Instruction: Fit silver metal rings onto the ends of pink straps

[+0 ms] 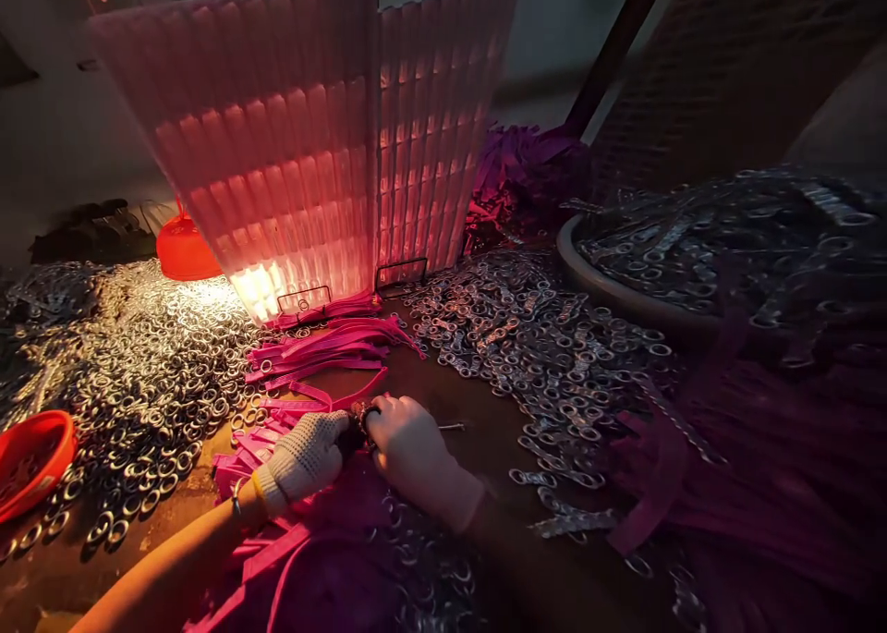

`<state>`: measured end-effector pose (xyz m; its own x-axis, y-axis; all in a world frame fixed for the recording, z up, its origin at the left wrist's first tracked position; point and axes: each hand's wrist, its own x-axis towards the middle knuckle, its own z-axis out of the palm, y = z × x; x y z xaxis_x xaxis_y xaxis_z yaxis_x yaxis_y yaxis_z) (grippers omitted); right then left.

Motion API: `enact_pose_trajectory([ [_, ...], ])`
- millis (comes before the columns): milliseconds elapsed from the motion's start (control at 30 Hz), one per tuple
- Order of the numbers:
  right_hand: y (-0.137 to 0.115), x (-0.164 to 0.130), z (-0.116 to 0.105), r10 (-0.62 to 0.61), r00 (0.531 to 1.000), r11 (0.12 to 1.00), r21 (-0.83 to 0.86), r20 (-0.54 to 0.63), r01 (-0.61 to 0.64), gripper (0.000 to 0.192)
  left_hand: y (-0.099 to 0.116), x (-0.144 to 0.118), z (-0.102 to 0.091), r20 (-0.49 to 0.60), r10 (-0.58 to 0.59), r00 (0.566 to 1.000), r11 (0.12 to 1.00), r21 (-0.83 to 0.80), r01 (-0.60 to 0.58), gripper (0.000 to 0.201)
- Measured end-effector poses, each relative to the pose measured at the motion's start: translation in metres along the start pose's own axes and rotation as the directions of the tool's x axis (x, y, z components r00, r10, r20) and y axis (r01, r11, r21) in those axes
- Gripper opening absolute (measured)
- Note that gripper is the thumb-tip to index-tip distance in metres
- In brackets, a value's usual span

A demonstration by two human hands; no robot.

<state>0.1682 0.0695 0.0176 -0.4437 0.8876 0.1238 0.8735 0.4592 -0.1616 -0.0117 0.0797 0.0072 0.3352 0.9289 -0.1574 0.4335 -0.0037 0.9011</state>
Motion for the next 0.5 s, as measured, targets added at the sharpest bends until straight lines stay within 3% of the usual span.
enact_pose_trajectory([
  [100,0.002,0.000,0.002,0.078,0.997,0.993,0.092,0.010,-0.079,0.020,-0.006,0.000,0.001,0.041,-0.067,0.997,0.996,-0.049,0.069,0.017],
  [167,0.004,0.000,0.001,0.043,0.999,0.987,0.157,0.018,-0.045,0.025,-0.010,0.000,0.004,0.053,-0.157,0.986,0.974,-0.160,0.163,0.029],
  [233,0.006,0.000,0.001,0.007,0.998,0.980,0.198,0.061,-0.019,0.029,-0.012,0.000,0.007,0.018,-0.188,0.982,0.944,-0.271,0.185,0.032],
  [367,0.010,-0.001,0.008,0.003,0.997,0.976,0.215,0.081,-0.020,0.026,-0.010,-0.004,0.010,-0.021,-0.173,0.985,0.935,-0.319,0.158,0.021],
  [500,0.010,-0.005,0.017,-0.120,0.991,0.983,0.149,0.052,0.111,0.026,-0.002,-0.008,0.010,0.008,-0.177,0.984,0.949,-0.263,0.173,0.006],
])
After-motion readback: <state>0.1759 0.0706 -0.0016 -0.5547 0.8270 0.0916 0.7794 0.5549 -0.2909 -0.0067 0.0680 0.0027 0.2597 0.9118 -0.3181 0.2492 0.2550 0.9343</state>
